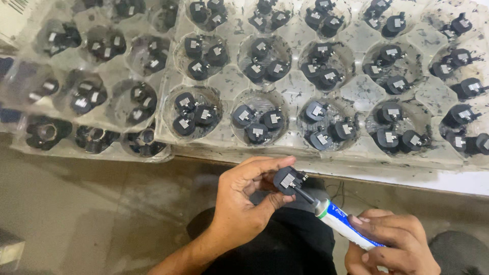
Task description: The person sits at a workbench with trays of black plastic plug components. They pick up one component at a time, squeeze adhesive from a tube onto each part, and place it back into the tray, occasionally wiping the tube nozzle with a blue cloth.
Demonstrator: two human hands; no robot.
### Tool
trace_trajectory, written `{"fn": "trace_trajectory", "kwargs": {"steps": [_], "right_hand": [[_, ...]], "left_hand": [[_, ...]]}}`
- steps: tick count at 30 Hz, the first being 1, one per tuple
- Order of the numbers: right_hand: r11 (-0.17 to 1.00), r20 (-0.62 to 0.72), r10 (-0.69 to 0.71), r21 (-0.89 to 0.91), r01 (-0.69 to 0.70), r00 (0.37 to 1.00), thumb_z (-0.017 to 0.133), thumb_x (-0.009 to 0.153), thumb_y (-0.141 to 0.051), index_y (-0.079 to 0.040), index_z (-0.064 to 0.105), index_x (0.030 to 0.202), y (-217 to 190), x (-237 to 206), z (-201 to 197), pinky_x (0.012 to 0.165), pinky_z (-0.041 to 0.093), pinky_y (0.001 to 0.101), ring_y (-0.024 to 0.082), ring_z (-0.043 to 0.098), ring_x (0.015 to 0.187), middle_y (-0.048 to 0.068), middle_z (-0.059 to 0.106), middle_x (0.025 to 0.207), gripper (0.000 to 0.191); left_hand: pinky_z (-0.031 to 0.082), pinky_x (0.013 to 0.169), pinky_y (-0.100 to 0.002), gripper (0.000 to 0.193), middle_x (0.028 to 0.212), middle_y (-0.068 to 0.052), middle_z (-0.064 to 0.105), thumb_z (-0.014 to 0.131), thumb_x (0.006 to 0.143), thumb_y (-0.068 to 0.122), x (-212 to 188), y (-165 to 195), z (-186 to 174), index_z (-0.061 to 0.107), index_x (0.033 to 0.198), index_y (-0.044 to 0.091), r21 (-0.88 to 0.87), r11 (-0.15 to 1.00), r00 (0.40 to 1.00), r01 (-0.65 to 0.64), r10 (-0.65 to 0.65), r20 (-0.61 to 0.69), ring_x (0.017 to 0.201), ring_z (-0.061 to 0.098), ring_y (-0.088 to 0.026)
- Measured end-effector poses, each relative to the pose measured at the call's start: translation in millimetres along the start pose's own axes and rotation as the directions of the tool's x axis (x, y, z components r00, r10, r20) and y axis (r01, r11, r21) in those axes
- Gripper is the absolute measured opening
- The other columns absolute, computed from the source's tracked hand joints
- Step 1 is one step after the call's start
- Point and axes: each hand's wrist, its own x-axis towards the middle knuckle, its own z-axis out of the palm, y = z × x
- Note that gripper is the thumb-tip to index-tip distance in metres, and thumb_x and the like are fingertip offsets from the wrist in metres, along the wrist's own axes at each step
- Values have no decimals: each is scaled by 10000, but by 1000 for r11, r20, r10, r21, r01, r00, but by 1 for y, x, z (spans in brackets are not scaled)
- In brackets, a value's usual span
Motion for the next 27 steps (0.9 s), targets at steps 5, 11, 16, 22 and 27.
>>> {"fn": "trace_trajectory", "kwargs": {"steps": [5,11,16,22,27], "right_hand": [[998,127,-60,-18,63,990,818,558,110,-147,509,743,1,6,-3,820,643,391,264,708,876,134,692,951,442],[992,97,-64,-99,74,993,800,591,161,-181,477,681,20,-20,-10,812,620,351,239,712,882,93,702,971,479],[979,223,-118,-140,151,968,826,562,113,-226,463,649,33,-24,-24,773,607,337,249,703,851,91,708,967,504],[981,20,-2,-195,6,1000,825,680,124,-192,414,749,7,-16,1,783,599,364,254,704,832,90,685,941,522],[985,-251,6,-163,-48,968,827,832,73,-150,452,874,2,-13,19,813,633,325,230,707,848,96,689,1013,438]], "left_hand": [[633,948,-299,553,1220,-61,627,713,849,-239,-1,-2,0,666,1343,6,-25,1000,1000,-6,6,-2,1032,681,-132],[614,943,-288,551,1226,-57,635,726,843,-228,-2,-6,0,665,1340,1,-16,1000,1000,-18,18,-17,1037,674,-126],[607,970,-285,555,1218,-73,658,723,876,-213,-5,-15,0,639,1390,-21,-77,997,999,-25,23,-24,1072,678,-127],[560,1019,-282,528,1237,-78,674,735,934,-147,-10,-29,5,602,1433,-36,-338,937,997,82,-79,23,1116,646,-124],[586,995,-312,463,1269,-69,669,722,977,-18,-14,-34,7,589,1421,-14,-527,830,983,183,-145,114,1123,652,-129]]}}
